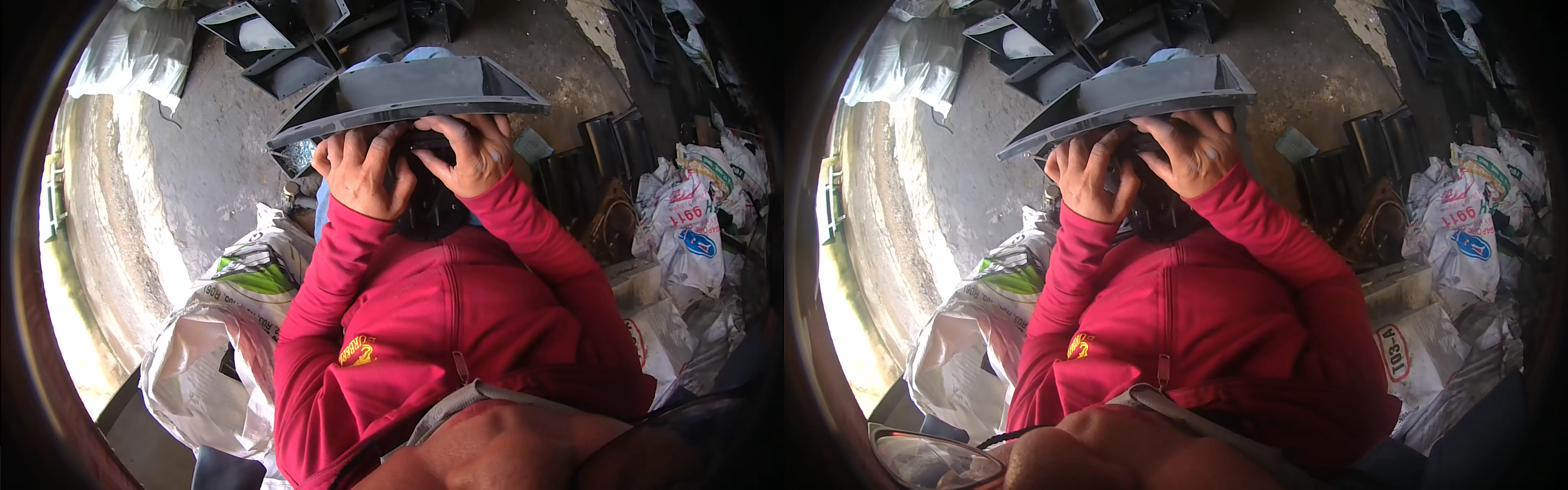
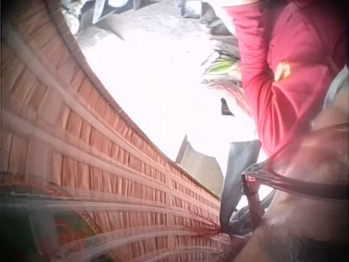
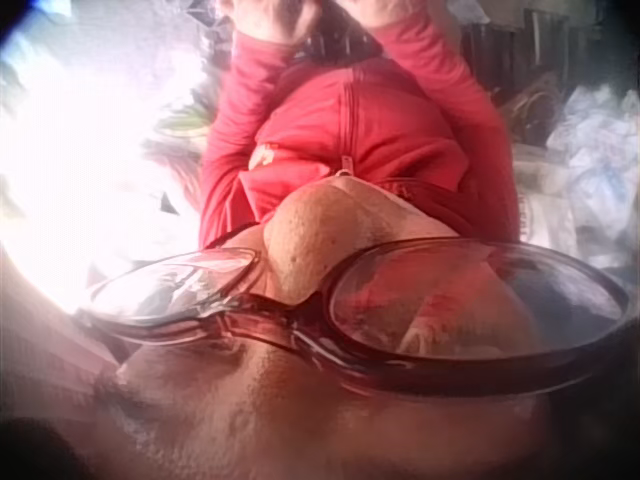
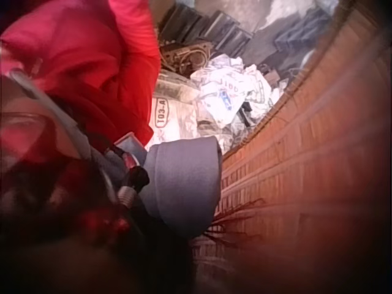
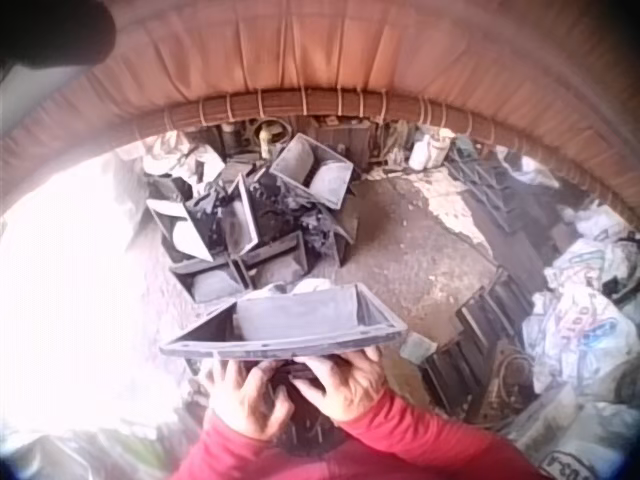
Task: The person assembles a mechanical part by hand, using a wrench to tighten bolts on a metal housing. They reposition the part and continue tightening fasteners throughout the clip.
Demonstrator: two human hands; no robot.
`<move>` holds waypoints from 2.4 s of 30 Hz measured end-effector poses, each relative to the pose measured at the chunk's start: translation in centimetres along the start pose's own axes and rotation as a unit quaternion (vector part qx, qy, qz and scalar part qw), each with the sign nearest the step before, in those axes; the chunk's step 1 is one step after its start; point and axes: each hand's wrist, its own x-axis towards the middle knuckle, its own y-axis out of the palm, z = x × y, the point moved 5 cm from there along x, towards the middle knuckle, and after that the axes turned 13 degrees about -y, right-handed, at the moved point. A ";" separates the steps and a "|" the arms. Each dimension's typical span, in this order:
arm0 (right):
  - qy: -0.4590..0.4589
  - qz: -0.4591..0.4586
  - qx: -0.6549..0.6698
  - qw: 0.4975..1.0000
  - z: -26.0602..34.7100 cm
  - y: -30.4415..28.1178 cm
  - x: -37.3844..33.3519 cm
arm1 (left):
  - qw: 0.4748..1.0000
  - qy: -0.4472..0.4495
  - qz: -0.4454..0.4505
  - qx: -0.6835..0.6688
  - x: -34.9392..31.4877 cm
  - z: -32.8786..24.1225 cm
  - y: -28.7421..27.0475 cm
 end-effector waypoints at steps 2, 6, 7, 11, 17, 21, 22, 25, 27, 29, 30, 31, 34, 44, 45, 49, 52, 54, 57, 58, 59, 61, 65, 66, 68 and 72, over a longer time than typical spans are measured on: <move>-0.004 -0.010 -0.003 1.000 0.2 0.0 -0.1 | 1.000 0.002 -0.018 0.007 -0.3 0.0 0.2; -0.005 -0.032 -0.004 0.999 -0.1 0.0 0.2 | 0.999 0.003 -0.035 0.008 0.4 -0.4 -0.2; -0.004 -0.038 -0.004 0.999 -0.1 0.0 0.1 | 0.999 0.015 -0.037 0.029 0.3 -0.6 -0.3; -0.003 -0.025 -0.008 1.000 -0.4 0.2 -0.1 | 0.999 0.011 -0.023 0.033 0.4 0.8 0.6; 0.009 -0.048 0.019 0.999 -0.7 0.7 -0.6 | 0.997 0.044 -0.032 0.062 0.3 0.0 0.2; 0.008 -0.048 0.000 0.999 -0.6 0.3 -0.2 | 0.999 0.031 -0.024 0.029 0.8 0.3 -0.1; 0.012 -0.053 0.009 0.998 -0.8 0.4 -0.4 | 0.998 0.049 -0.028 0.035 1.0 -0.5 -0.5; 0.013 -0.041 0.001 0.999 -0.9 0.5 -0.3 | 0.996 0.062 -0.026 0.056 0.9 -0.4 0.0; 0.014 -0.040 0.024 0.999 -0.8 0.7 -0.5 | 0.998 0.031 -0.028 0.040 0.9 0.7 0.2; 0.020 -0.030 0.022 0.999 -1.0 0.8 -0.5 | 0.997 0.053 -0.042 0.027 1.0 0.3 0.2; 0.022 -0.035 0.023 0.999 -1.0 0.8 -0.6 | 0.997 0.063 -0.039 0.024 0.8 -0.4 -0.1; 0.025 -0.040 0.024 0.999 -1.1 0.9 -0.8 | 0.996 0.073 -0.037 0.022 0.6 -0.8 -0.3; 0.028 -0.041 0.023 0.999 -1.0 0.8 -0.8 | 0.996 0.059 -0.042 0.046 1.0 1.6 0.3; 0.030 -0.006 -0.016 0.999 -1.3 1.0 -0.5 | 0.991 0.061 -0.066 0.099 1.6 1.4 -0.6; 0.036 -0.001 -0.020 0.999 -1.2 0.9 -0.4 | 0.994 0.069 -0.054 0.059 1.5 0.5 -0.8; 0.022 0.046 0.005 0.999 -0.4 0.0 1.0 | 0.992 0.105 -0.062 0.030 1.7 1.9 0.8; 0.020 0.054 0.029 0.998 -0.8 -0.9 1.1 | 0.990 0.042 -0.011 -0.133 1.3 2.9 -1.8; 0.034 0.048 0.043 0.997 -1.3 -0.9 0.4 | 0.991 -0.007 0.006 -0.135 -0.4 4.1 -3.4; 0.018 0.048 0.008 0.999 -1.0 -0.1 0.0 | 0.961 0.034 0.273 0.018 -5.8 5.0 -0.4; 0.001 0.007 -0.021 1.000 -0.5 0.4 0.5 | 0.963 0.045 0.255 0.075 -7.2 4.3 0.2; 0.015 0.041 -0.037 0.998 -0.8 1.1 0.1 | 0.962 0.059 0.229 0.135 -8.1 3.8 0.7; -0.001 0.030 -0.011 0.999 -1.1 1.4 0.0 | 0.953 0.012 0.245 0.180 -9.7 5.3 1.6; 0.050 -0.013 0.024 0.998 -1.8 0.5 0.0 | 0.955 0.015 0.268 0.130 -9.3 5.9 0.6; 0.054 0.006 0.011 0.998 -1.6 0.5 0.1 | 0.951 -0.010 0.302 0.073 -9.0 6.3 -0.2; 0.057 0.019 0.009 0.998 -1.3 0.7 0.3 | 0.925 -0.062 0.373 -0.043 -7.9 7.3 -2.9; 0.016 0.015 0.014 1.000 -1.2 0.3 0.3 | 0.941 -0.147 0.282 -0.112 -4.9 7.8 -9.5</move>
